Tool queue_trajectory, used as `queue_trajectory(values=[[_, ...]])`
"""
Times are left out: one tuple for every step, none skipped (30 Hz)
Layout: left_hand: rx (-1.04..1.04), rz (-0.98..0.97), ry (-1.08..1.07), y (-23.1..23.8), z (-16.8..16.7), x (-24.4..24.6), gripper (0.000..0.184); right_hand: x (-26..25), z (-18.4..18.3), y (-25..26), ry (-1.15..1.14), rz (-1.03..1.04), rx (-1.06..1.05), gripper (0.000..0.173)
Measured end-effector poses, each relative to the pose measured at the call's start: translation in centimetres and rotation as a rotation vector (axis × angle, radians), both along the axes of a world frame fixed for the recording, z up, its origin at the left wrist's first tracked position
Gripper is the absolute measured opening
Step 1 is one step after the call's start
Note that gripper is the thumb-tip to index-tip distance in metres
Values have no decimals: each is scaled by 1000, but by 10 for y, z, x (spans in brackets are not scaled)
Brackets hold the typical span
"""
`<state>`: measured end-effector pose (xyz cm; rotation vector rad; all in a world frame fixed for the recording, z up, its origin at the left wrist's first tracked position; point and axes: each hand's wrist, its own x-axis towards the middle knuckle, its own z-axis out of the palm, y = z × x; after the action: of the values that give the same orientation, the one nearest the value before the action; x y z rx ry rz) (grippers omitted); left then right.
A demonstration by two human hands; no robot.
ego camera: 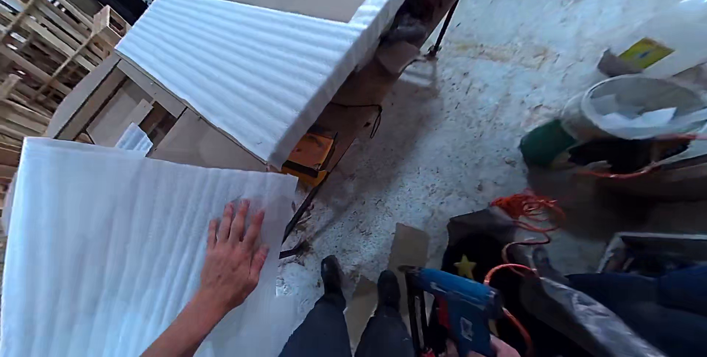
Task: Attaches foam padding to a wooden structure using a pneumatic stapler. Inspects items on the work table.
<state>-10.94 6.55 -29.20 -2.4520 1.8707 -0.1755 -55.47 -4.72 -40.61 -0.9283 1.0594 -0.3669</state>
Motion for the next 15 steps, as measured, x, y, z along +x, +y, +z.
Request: queue_trajectory(values=[[36,-40,-37,-9,3,3,61,4,-11,-4,69,80,5,22],[85,-87,-83,-17,7,5,60,8,-21,-7,127,171,-7,25],[135,-145,-129,-25,11,7,60,13,-32,-11,173,266,-50,29],[186,-208,-170,-31,15,9,60,18,-42,-14,217,353,-111,33],[249,-262,-207,-37,19,10,61,25,-49,-17,251,427,-166,38],[312,-303,-241,-42,24,10,62,34,-53,-19,270,495,-208,41],[362,-339,-269,-48,29,13,63,44,-58,-21,264,539,-250,42],[399,-370,-291,-53,32,15,65,54,-63,-21,219,550,-293,43],[425,-394,-315,-58,36,16,67,64,-68,-20,140,524,-342,43],[444,-412,-341,-62,39,17,69,76,-74,-19,29,473,-397,41],[454,-430,-364,-65,41,19,70,89,-79,-19,-96,419,-442,40],[449,-451,-379,-67,44,20,70,105,-83,-20,-213,368,-465,39],[438,-470,-389,-68,47,22,69,123,-88,-20,-297,319,-481,37],[430,-480,-397,-69,50,22,68,141,-90,-21,-346,283,-500,36],[429,-485,-402,-71,53,22,67,158,-92,-23,-363,251,-529,34]])
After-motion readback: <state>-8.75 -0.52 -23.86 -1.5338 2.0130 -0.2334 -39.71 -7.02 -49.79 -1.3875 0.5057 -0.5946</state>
